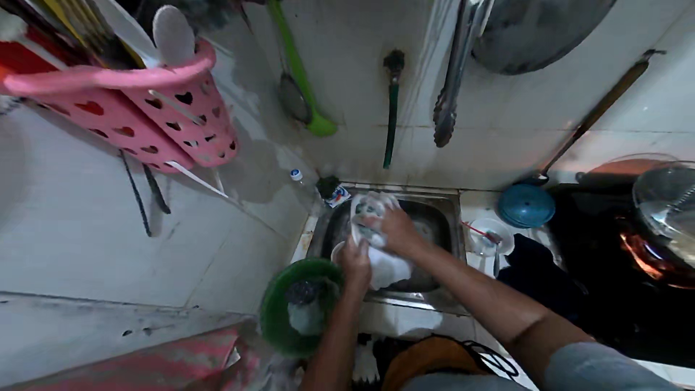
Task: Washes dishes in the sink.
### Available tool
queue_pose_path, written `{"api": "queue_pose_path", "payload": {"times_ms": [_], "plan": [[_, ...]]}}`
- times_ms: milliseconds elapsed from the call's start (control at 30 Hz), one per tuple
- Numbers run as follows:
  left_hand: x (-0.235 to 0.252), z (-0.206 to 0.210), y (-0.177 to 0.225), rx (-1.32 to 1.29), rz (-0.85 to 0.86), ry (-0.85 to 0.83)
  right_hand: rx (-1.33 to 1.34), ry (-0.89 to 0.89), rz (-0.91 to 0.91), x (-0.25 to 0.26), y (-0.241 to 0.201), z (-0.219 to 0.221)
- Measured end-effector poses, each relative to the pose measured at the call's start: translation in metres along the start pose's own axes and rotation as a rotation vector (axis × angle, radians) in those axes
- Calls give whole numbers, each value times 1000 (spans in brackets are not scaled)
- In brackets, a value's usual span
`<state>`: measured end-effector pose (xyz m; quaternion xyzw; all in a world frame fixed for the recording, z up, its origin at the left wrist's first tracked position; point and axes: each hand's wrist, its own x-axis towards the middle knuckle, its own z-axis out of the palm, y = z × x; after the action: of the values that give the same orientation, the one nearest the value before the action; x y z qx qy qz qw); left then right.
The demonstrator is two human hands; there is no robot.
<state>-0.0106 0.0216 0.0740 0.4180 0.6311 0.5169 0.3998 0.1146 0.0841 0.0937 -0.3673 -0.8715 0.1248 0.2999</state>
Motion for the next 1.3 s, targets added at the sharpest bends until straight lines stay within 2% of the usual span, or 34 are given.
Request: {"api": "queue_pose_path", "payload": {"times_ms": [67,133,200,267,367,500,567,633,700,800,867,933,1000,1067,1167,1233,1300], "plan": [[-4,-4,7,48,28,-118,153,-103,-3,31,22,-21],[-10,-16,23,-101,-25,-154,529,-111,94,46,49,-42],[-15,-28,32,-351,-30,-113,874,-122,281,43,80,-51],[-13,-35,35,-636,-23,-14,1053,23,527,19,93,-44],[-2,-31,35,-879,-2,153,995,315,635,-23,76,-18],[5,-14,26,-926,-68,323,585,466,597,-46,48,11],[8,-2,24,-940,-106,394,412,488,524,-62,31,27],[14,11,20,-910,-129,446,227,461,341,-77,15,42],[20,23,10,-723,-156,474,55,357,99,-77,8,42],[20,37,4,-557,-126,396,-39,123,-80,-45,4,15],[10,46,10,-542,-69,302,-16,-38,-20,-12,4,-6],[0,52,6,-490,-109,193,-37,-141,112,20,14,-19],[-3,55,-9,-517,-183,80,-81,-234,252,42,20,-30],[-2,58,-34,-609,-244,38,-50,-260,331,49,6,-31],[-5,60,-46,-718,-311,107,214,-299,226,50,-41,-3],[-11,53,-39,-620,-428,108,365,-489,114,48,-71,28],[-19,33,-10,-500,-613,76,377,-742,74,54,-90,44]]}}
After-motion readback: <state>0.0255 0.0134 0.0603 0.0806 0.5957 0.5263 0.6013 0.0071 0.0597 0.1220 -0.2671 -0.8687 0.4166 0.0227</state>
